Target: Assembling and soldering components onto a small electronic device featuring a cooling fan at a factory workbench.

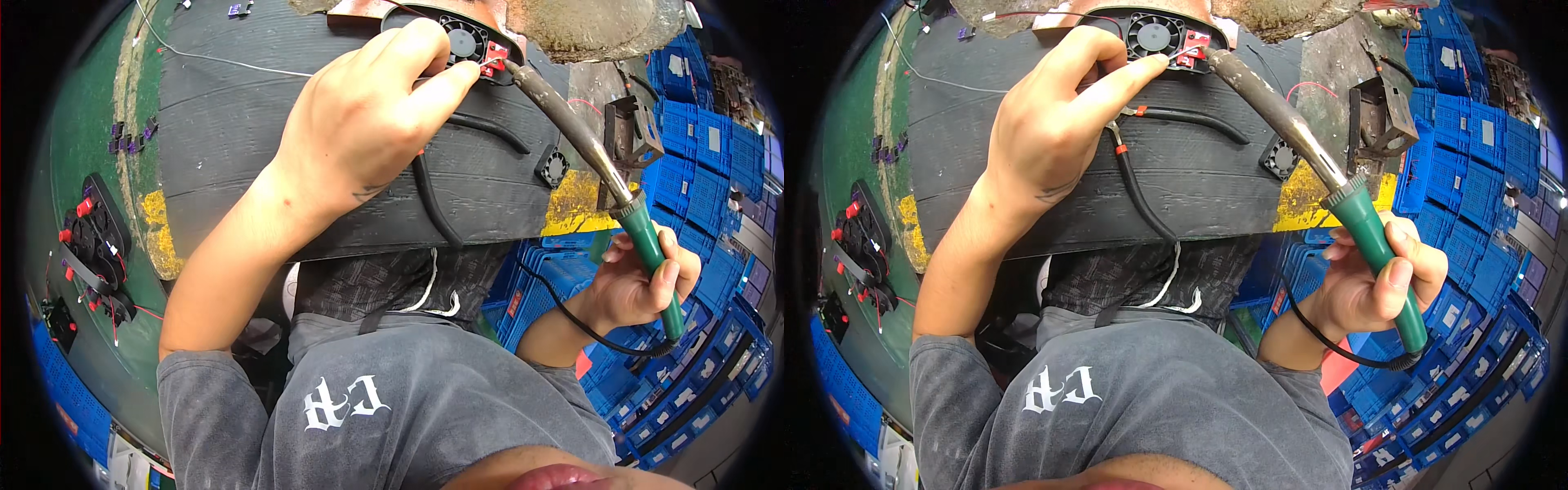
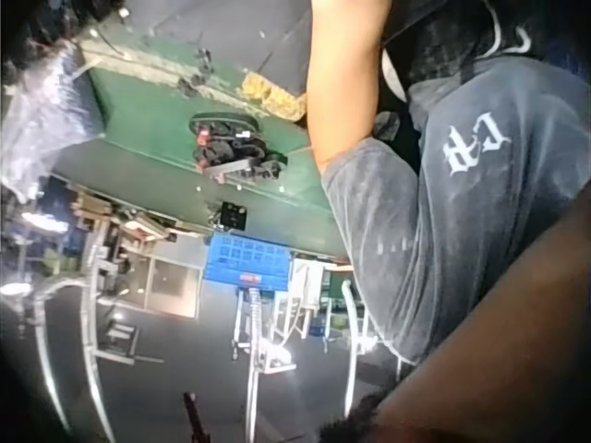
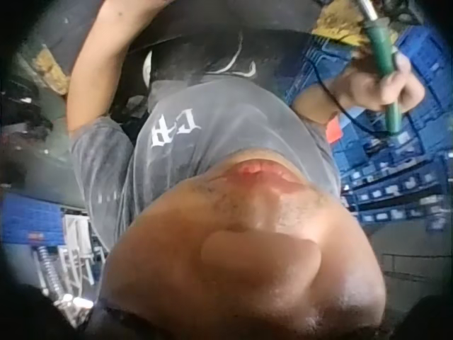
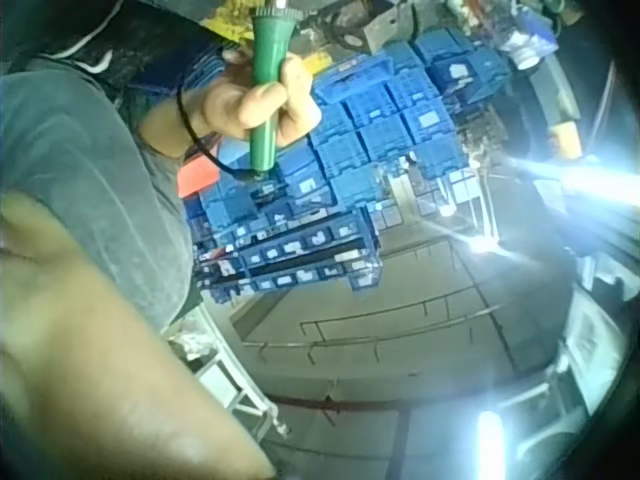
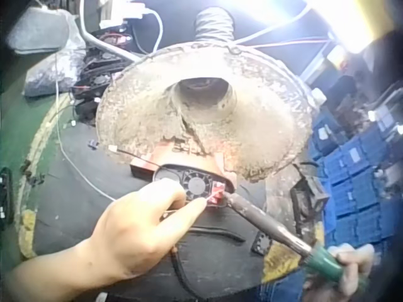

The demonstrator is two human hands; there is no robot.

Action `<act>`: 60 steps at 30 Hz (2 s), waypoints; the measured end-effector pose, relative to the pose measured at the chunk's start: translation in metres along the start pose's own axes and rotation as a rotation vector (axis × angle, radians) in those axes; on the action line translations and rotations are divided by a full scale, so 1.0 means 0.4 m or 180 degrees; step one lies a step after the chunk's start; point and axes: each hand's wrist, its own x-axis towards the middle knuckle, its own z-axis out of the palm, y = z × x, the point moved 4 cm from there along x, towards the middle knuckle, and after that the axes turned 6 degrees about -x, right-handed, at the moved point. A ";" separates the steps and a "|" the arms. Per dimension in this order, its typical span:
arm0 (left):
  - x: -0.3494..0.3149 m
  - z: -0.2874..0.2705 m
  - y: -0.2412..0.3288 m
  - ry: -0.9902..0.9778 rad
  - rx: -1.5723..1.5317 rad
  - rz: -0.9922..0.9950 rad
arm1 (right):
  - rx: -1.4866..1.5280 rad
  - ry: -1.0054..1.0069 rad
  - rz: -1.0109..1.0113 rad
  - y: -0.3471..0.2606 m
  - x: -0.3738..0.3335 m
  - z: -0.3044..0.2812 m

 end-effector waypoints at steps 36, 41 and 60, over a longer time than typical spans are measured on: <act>0.001 0.005 -0.001 0.0012 0.0065 0.0021 | -0.0056 -0.0022 0.0028 0.002 -0.002 -0.004; -0.001 0.006 -0.003 0.0001 0.0068 0.0026 | -0.0097 0.0017 0.0025 0.003 -0.003 -0.009; -0.001 0.006 -0.002 0.0002 -0.0017 0.0041 | 0.0048 -0.0062 0.0005 0.000 -0.002 -0.001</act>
